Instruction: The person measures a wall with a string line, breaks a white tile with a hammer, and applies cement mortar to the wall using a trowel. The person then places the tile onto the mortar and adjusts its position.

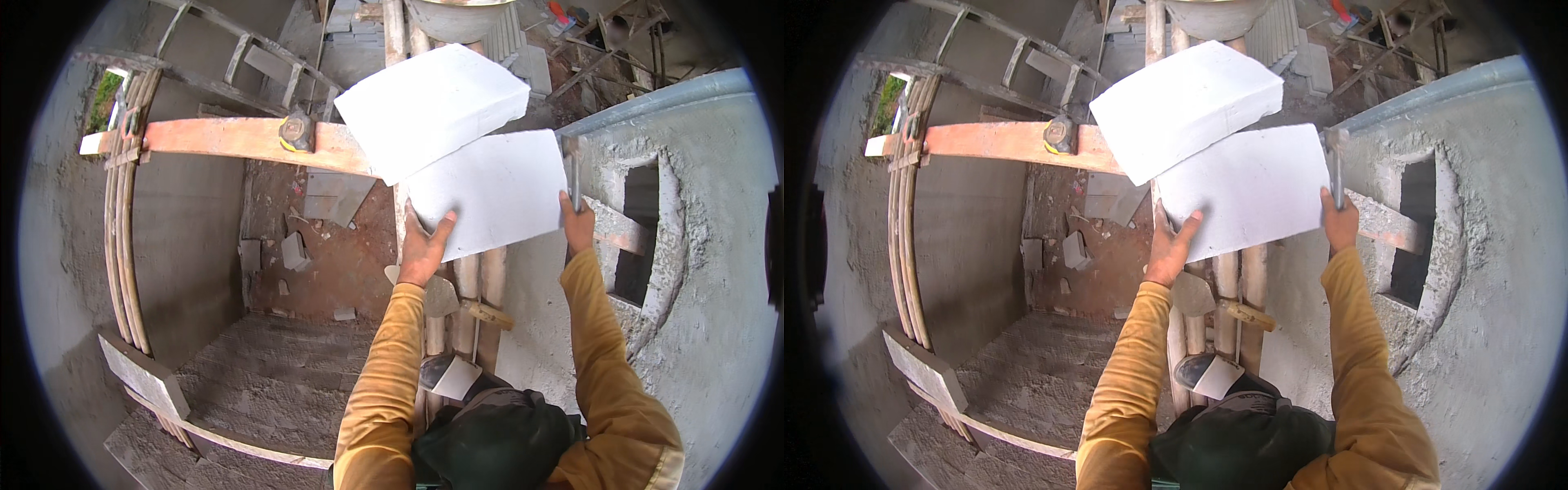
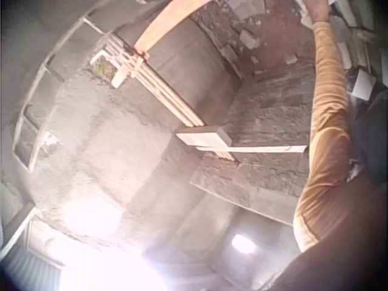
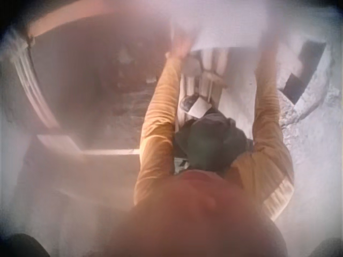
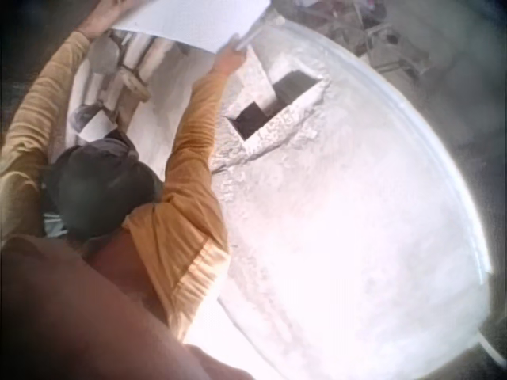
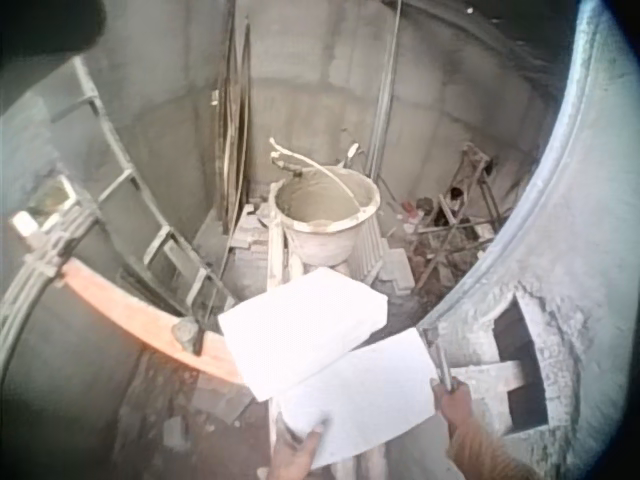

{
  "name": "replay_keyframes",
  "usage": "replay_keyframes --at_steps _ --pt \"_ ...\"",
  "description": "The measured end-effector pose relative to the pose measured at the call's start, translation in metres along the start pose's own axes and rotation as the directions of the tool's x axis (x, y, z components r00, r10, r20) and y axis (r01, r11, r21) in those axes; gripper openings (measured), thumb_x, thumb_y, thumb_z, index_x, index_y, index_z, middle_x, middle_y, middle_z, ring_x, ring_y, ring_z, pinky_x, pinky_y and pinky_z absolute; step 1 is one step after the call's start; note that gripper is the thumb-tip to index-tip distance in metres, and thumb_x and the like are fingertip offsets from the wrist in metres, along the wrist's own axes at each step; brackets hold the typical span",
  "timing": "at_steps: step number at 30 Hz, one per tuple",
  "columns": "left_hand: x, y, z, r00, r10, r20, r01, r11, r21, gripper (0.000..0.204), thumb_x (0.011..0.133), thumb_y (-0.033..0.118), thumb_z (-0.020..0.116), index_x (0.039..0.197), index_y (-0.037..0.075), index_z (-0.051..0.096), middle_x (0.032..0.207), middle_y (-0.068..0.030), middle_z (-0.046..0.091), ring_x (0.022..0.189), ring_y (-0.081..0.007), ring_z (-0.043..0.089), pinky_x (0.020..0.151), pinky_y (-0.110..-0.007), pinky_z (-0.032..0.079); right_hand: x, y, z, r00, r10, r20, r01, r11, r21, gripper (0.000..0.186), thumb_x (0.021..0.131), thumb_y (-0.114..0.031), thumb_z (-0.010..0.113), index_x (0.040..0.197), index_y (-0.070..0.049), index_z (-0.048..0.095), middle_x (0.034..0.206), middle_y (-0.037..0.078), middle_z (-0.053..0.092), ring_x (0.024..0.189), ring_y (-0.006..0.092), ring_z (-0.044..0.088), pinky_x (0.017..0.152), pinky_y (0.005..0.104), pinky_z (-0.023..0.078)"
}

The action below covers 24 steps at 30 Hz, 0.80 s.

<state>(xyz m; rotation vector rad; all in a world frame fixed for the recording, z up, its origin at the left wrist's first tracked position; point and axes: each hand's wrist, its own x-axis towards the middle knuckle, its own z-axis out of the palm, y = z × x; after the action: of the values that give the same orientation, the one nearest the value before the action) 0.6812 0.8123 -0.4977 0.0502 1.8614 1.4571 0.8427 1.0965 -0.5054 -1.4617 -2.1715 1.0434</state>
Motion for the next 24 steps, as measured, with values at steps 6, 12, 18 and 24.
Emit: replay_keyframes --at_steps 6,12,18,24 --pt "0.001 -0.024 0.003 0.997 0.073 -0.02 -0.073 0.996 -0.049 0.095 0.085 0.041 0.066 0.143 -0.013 0.014 0.138 -0.0301 0.039 0.128 -0.032 0.043 0.107 -0.035 0.033 -0.013 -0.003 -0.013 0.988 0.072 0.134 -0.104 0.963 0.248 0.047 0.086 -0.033 0.068 0.111 0.007 0.063 0.098 0.01 0.065 0.09 0.0155 0.057 0.081 0.0291 0.045" --pt "-0.017 -0.011 0.0 0.999 0.002 0.043 0.004 0.99 -0.142 0.092 0.087 0.041 0.063 0.144 -0.012 0.013 0.14 -0.0308 0.038 0.128 -0.0369 0.043 0.11 -0.04 0.031 -0.024 -0.033 -0.044 0.956 0.12 0.267 -0.133 0.991 0.031 0.044 0.086 -0.03 0.068 0.108 0.007 0.064 0.092 0.008 0.065 0.083 0.0137 0.057 0.076 0.0277 0.045" --pt "-0.089 -0.015 -0.001 0.989 -0.074 0.132 0.096 0.981 -0.168 0.093 0.085 0.046 0.06 0.14 -0.017 0.02 0.142 -0.0362 0.03 0.132 -0.042 0.037 0.11 -0.042 0.03 -0.052 -0.045 -0.096 0.919 0.169 0.357 -0.103 0.975 -0.196 0.041 0.086 -0.03 0.067 0.101 0.008 0.065 0.084 0.005 0.062 0.075 0.0113 0.052 0.069 0.0269 0.043" --pt "-0.115 -0.026 0.001 0.999 -0.02 0.03 0.02 1.0 0.011 0.096 0.082 0.046 0.063 0.14 -0.018 0.02 0.14 -0.0364 0.034 0.132 -0.0395 0.037 0.11 -0.038 0.028 -0.083 -0.026 -0.095 0.935 0.137 0.327 -0.096 0.986 -0.14 0.04 0.086 -0.031 0.067 0.1 0.007 0.065 0.081 0.003 0.06 0.073 0.0108 0.05 0.067 0.0272 0.043"
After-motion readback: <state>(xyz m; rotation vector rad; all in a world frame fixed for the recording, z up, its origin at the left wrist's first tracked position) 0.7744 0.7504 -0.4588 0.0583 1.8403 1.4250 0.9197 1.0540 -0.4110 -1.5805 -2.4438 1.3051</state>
